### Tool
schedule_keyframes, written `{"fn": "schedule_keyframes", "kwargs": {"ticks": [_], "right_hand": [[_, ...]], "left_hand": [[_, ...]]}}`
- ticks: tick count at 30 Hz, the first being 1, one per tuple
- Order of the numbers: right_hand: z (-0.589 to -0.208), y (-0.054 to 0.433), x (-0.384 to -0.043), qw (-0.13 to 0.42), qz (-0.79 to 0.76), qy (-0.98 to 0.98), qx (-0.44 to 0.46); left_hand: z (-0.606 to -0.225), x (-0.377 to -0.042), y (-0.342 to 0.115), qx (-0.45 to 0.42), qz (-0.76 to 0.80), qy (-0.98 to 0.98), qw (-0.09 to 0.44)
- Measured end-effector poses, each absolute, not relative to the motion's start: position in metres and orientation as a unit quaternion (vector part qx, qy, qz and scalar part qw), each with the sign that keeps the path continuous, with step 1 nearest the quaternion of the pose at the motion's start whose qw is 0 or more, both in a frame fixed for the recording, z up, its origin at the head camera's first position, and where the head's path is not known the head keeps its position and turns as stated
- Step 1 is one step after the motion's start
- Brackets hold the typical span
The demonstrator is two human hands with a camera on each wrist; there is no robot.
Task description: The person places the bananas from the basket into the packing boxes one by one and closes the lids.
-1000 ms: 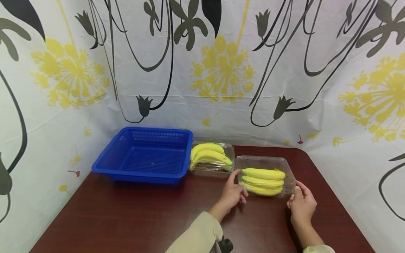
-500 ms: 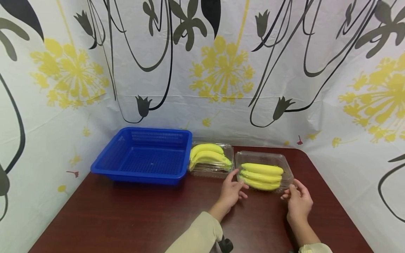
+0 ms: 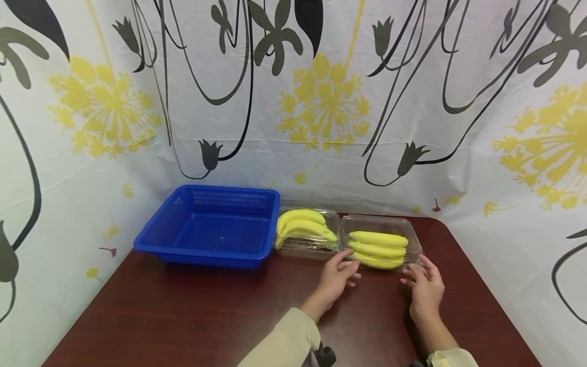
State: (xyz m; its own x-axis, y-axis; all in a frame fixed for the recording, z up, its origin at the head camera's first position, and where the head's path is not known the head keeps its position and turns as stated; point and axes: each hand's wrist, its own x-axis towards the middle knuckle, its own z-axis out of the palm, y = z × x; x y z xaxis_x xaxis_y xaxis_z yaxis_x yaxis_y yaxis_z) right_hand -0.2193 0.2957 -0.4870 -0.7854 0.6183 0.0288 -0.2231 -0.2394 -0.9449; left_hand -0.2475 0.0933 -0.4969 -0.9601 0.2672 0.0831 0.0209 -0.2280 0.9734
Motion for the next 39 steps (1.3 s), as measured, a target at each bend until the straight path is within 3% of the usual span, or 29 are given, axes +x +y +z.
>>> {"fn": "schedule_keyframes", "kwargs": {"ticks": [9, 15, 23, 31, 39], "right_hand": [[-0.475, 0.291, -0.221, 0.290, 0.736, -0.596, -0.141], [-0.472, 0.297, -0.215, 0.309, 0.621, -0.713, -0.108], [-0.463, 0.308, -0.215, 0.354, 0.442, -0.825, 0.001], [-0.460, 0.313, -0.216, 0.353, 0.328, -0.870, 0.103], [-0.462, 0.321, -0.218, 0.357, 0.256, -0.880, 0.179]], "left_hand": [[-0.487, -0.247, 0.079, 0.147, 0.761, 0.625, 0.087], [-0.480, -0.246, 0.062, 0.181, 0.733, 0.652, 0.066], [-0.462, -0.248, 0.025, 0.208, 0.679, 0.703, 0.022], [-0.440, -0.248, -0.012, 0.255, 0.601, 0.757, -0.012], [-0.424, -0.251, -0.049, 0.275, 0.470, 0.834, -0.089]]}}
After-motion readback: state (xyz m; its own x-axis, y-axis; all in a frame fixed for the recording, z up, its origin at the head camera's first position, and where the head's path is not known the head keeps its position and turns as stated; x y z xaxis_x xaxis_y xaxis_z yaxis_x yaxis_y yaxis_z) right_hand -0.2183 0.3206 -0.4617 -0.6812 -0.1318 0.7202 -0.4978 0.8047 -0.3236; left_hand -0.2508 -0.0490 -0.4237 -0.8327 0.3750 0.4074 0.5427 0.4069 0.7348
